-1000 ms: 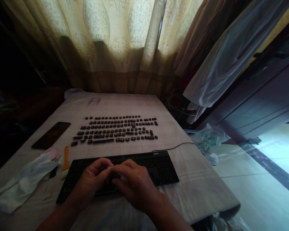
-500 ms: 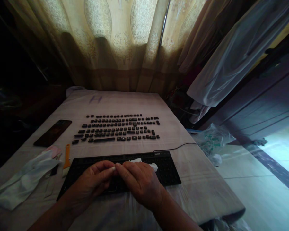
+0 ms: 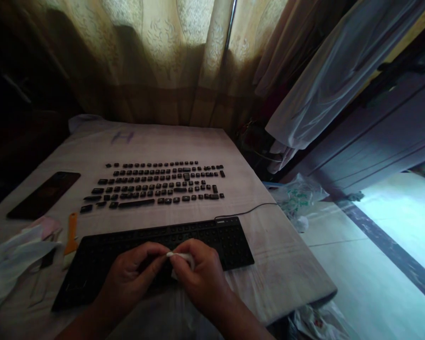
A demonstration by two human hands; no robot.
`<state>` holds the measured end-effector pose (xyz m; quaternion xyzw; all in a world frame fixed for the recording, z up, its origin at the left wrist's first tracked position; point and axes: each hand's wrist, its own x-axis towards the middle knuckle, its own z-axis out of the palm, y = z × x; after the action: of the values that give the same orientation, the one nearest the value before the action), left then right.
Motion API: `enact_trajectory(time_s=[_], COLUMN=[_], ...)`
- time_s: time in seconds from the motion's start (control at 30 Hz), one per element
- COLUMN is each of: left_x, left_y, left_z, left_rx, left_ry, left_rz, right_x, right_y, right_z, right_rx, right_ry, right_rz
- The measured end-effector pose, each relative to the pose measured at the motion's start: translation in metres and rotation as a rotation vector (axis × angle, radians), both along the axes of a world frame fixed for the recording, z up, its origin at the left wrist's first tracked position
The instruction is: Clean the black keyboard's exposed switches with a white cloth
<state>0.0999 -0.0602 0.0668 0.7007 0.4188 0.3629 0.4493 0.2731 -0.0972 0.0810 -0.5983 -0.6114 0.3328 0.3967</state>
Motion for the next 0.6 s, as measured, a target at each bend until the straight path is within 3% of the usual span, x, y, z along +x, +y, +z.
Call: enact_trajectory(time_s=[0.1,0.33,0.47,0.6], left_x=[0.007,0.01,-0.017,-0.065], left_y=[0.004,0.02,0.038,0.058], left_z=[-0.01,-0.028,-0.034,-0.051], left_rx=[0.029,0.09,0.26,0.376], left_ry=[0.015,0.145,0.275,0.437], left_rz=[-0.021,0.035,0.114,0.182], right_x=[-0.001,0.024,0.051,0.068], right_y=[0.002,0.009,0.019,0.032], right_z=[-0.009,-0.026,-0.034,-0.043], right_rx=[-0.061,-0.043,-0.062,-0.113], right_ry=[0.066,-0.122,-0.244,-0.318], right_rz=[-0.11,-0.212,-0.305,-0.333])
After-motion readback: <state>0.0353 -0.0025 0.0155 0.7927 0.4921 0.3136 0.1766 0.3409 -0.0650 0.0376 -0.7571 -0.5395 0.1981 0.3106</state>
